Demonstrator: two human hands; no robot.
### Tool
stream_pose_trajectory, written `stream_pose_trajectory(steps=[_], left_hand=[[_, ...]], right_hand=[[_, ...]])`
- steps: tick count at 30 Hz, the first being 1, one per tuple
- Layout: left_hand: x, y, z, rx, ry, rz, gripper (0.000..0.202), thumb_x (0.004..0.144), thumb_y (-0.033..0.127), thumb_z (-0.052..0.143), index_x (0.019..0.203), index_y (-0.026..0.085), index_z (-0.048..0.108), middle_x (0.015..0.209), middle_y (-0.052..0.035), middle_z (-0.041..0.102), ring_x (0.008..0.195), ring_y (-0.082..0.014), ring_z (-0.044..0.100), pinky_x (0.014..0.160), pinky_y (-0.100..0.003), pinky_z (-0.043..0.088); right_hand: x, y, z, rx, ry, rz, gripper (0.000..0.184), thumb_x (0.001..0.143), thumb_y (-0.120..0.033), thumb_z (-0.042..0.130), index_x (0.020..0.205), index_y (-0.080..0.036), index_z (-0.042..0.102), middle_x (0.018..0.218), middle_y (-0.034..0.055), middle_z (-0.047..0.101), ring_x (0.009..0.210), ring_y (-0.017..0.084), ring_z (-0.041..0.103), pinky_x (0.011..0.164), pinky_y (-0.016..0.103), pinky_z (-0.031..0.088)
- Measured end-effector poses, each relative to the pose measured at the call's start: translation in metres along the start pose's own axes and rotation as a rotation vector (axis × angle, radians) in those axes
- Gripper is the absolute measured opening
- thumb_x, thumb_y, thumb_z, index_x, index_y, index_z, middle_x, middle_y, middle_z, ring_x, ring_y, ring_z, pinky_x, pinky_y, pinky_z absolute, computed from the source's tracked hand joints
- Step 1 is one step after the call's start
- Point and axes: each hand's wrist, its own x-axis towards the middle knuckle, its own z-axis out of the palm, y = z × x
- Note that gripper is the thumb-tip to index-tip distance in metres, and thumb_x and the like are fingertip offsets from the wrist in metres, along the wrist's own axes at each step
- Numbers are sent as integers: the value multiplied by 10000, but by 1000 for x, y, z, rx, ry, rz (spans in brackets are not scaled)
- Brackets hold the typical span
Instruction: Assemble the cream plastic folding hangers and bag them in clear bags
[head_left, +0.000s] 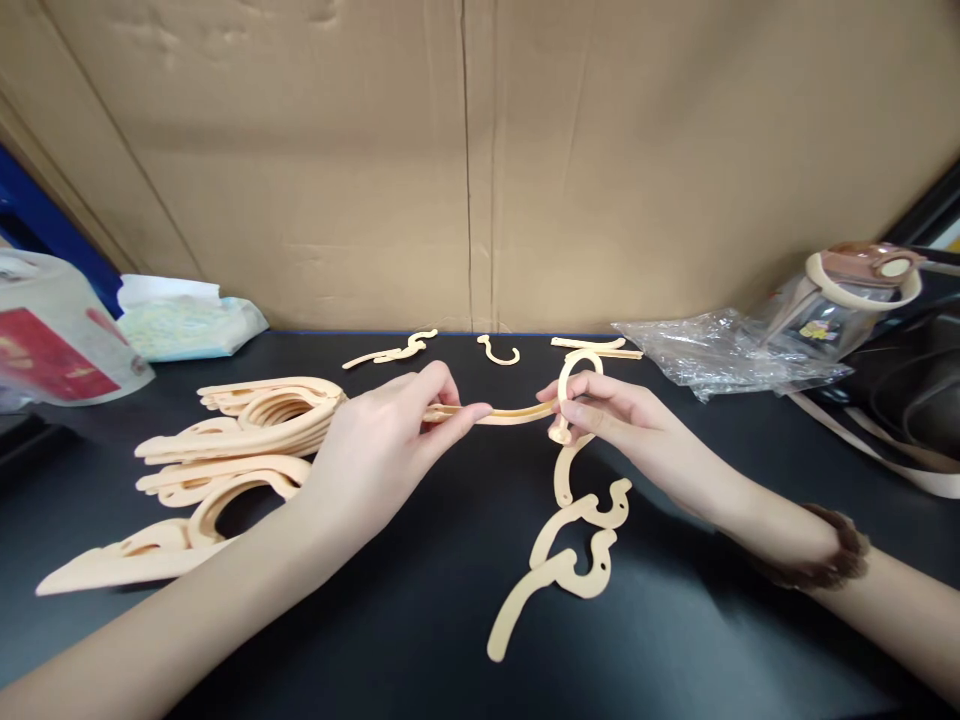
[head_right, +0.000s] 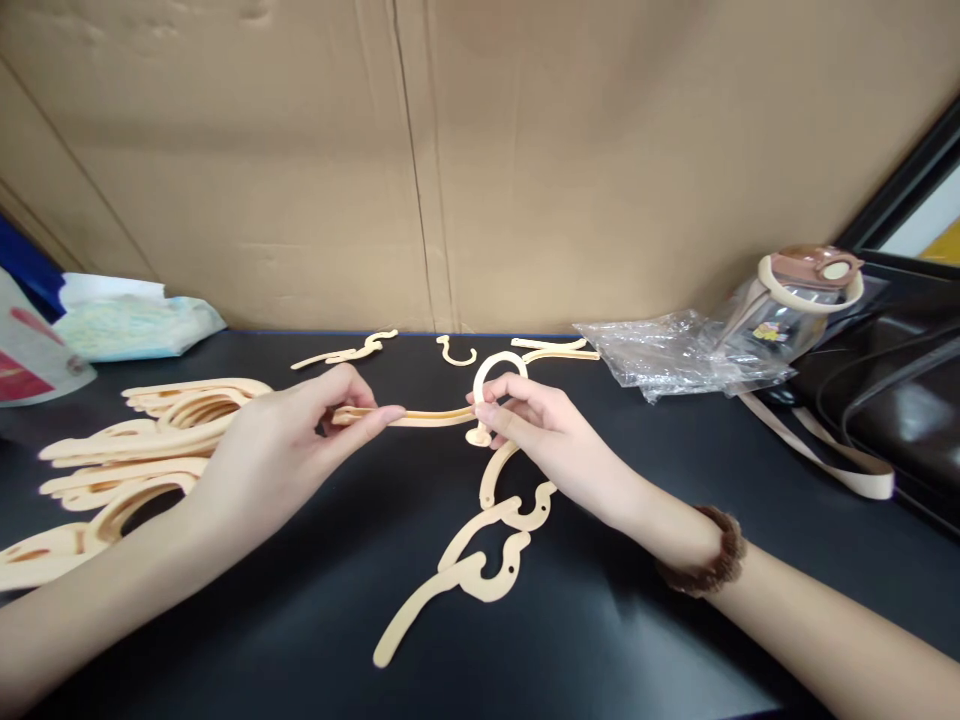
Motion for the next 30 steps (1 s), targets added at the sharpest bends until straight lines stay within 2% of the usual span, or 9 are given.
stream_pose_trajectory(steps=[5, 10, 15, 20, 23, 26, 30], left_hand=[[3, 0, -2, 251, -108, 39, 278, 961, 427, 394, 793, 209, 433, 689, 12, 512, 566, -154, 505, 500, -252, 267], [1, 4, -4, 289, -177, -18, 278, 980, 405, 326, 804, 212, 424, 689, -6, 512, 594, -182, 536, 513, -263, 265], [2, 6, -6, 262, -135, -68, 287, 978, 401, 315, 769, 219, 390, 644, 8, 502, 551, -173, 518, 498, -255, 248], [2, 10, -10, 391, -114, -114, 299, 973, 371, 330, 719, 217, 370, 555, 29, 462, 443, -149, 421, 464, -246, 208], [4, 13, -13, 460, -107, -136, 300, 975, 359, 337, 724, 210, 403, 543, 29, 483, 438, -149, 434, 455, -240, 196], [5, 12, -14, 524, -101, -113, 324, 979, 368, 322, 735, 200, 454, 576, 7, 541, 467, -163, 486, 456, -239, 198], [3, 8, -13, 575, -32, 20, 431, 988, 384, 274, 676, 192, 500, 583, -25, 567, 493, -188, 530, 451, -247, 193]], right_hand=[[-1, -1, 1, 58, 5, 2, 185, 871, -377, 574, 838, -195, 585, 939, 30, 620, 774, 133, 601, 796, 301, 510], [-2, -2, 1, 41, -4, -12, 185, 860, -362, 599, 771, -200, 605, 997, 30, 633, 852, 153, 615, 815, 306, 498], [-3, -1, 1, 28, 13, -63, 161, 862, -330, 607, 776, -194, 614, 1075, 37, 628, 867, 154, 624, 813, 308, 515], [-6, -1, 1, 0, 39, -147, 154, 854, -331, 628, 789, -191, 632, 1121, 54, 602, 808, 153, 640, 767, 330, 552], [-8, -1, 1, 53, 45, -176, 134, 854, -318, 640, 788, -202, 642, 1112, 46, 590, 835, 157, 647, 754, 317, 562], [-10, -1, 3, 96, 59, -186, 101, 849, -297, 654, 789, -216, 660, 1080, 34, 592, 839, 152, 644, 731, 296, 563], [-14, -4, 7, 94, 95, -223, 97, 831, -276, 681, 750, -223, 688, 910, 16, 613, 798, 150, 640, 707, 283, 552]])
